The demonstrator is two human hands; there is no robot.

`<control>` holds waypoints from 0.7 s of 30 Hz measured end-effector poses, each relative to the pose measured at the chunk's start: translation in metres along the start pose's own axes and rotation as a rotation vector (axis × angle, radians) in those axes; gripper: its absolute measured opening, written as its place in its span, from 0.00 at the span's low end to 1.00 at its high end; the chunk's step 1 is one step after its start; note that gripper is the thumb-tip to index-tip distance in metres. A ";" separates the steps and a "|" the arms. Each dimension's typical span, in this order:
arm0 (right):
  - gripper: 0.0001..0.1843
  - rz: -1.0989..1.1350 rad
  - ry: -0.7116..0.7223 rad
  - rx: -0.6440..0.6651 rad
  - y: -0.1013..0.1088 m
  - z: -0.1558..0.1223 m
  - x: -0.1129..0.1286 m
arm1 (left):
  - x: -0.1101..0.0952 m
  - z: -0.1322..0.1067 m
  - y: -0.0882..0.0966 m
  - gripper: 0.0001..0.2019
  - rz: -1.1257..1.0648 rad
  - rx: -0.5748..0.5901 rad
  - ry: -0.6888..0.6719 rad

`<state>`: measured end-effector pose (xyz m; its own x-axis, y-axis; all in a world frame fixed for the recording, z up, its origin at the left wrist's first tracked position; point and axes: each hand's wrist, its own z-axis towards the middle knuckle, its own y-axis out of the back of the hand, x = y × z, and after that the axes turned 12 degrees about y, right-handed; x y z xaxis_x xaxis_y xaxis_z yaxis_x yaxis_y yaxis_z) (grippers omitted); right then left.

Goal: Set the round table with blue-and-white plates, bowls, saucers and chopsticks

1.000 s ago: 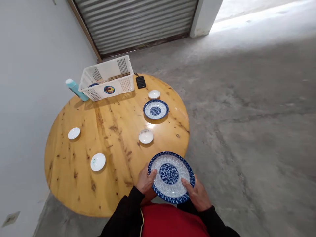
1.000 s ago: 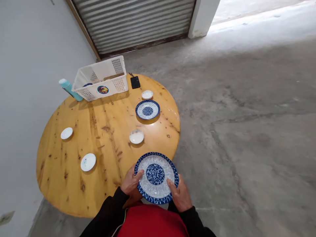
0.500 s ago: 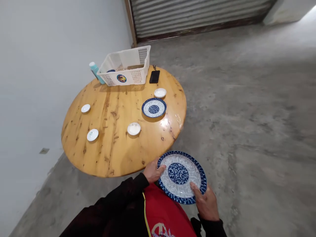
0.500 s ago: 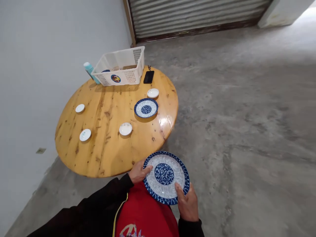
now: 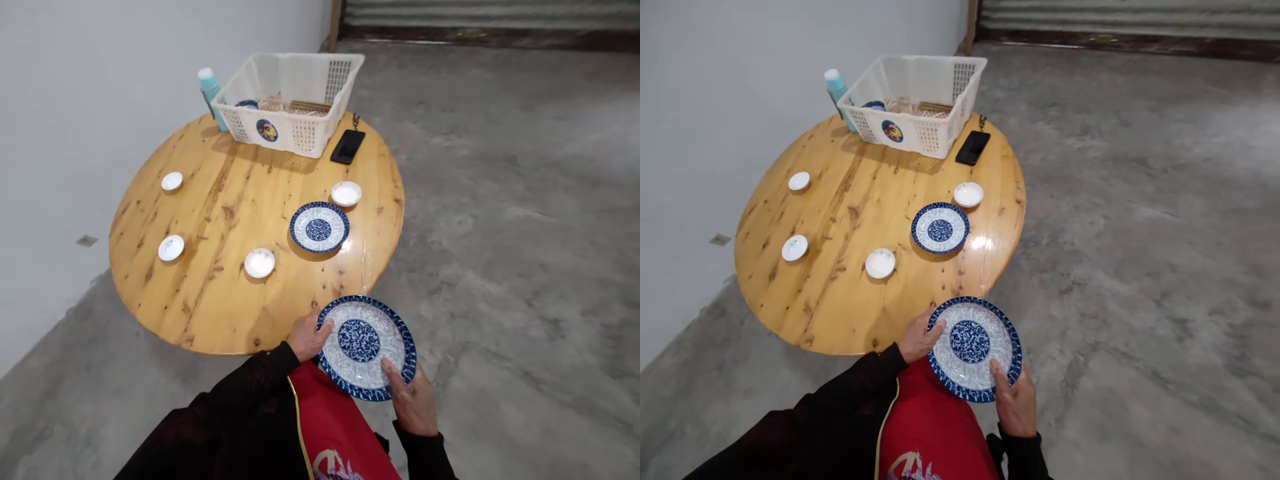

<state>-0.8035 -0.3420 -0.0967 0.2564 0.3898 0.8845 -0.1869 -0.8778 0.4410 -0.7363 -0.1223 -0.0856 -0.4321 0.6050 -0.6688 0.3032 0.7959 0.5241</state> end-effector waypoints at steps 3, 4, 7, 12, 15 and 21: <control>0.29 -0.069 0.044 0.071 0.013 0.044 0.011 | -0.022 0.018 -0.003 0.14 -0.053 -0.064 0.049; 0.29 -0.094 0.053 0.092 0.015 0.059 0.015 | -0.028 0.024 -0.003 0.14 -0.073 -0.079 0.060; 0.31 -0.146 0.058 0.145 0.016 0.098 0.026 | -0.045 0.040 0.003 0.14 -0.112 -0.115 0.088; 0.31 -0.161 0.120 0.237 0.004 0.150 0.043 | -0.064 0.063 0.021 0.15 -0.153 -0.197 0.152; 0.28 -0.129 0.208 0.298 -0.005 0.181 0.051 | -0.069 0.078 0.031 0.15 -0.193 -0.266 0.165; 0.26 -0.118 0.373 0.486 -0.032 0.257 0.067 | -0.074 0.108 0.046 0.13 -0.202 -0.445 0.176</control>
<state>-0.5370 -0.3593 -0.0901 -0.1159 0.4856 0.8665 0.2978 -0.8152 0.4967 -0.5983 -0.1277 -0.0691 -0.5924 0.3970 -0.7010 -0.1746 0.7862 0.5928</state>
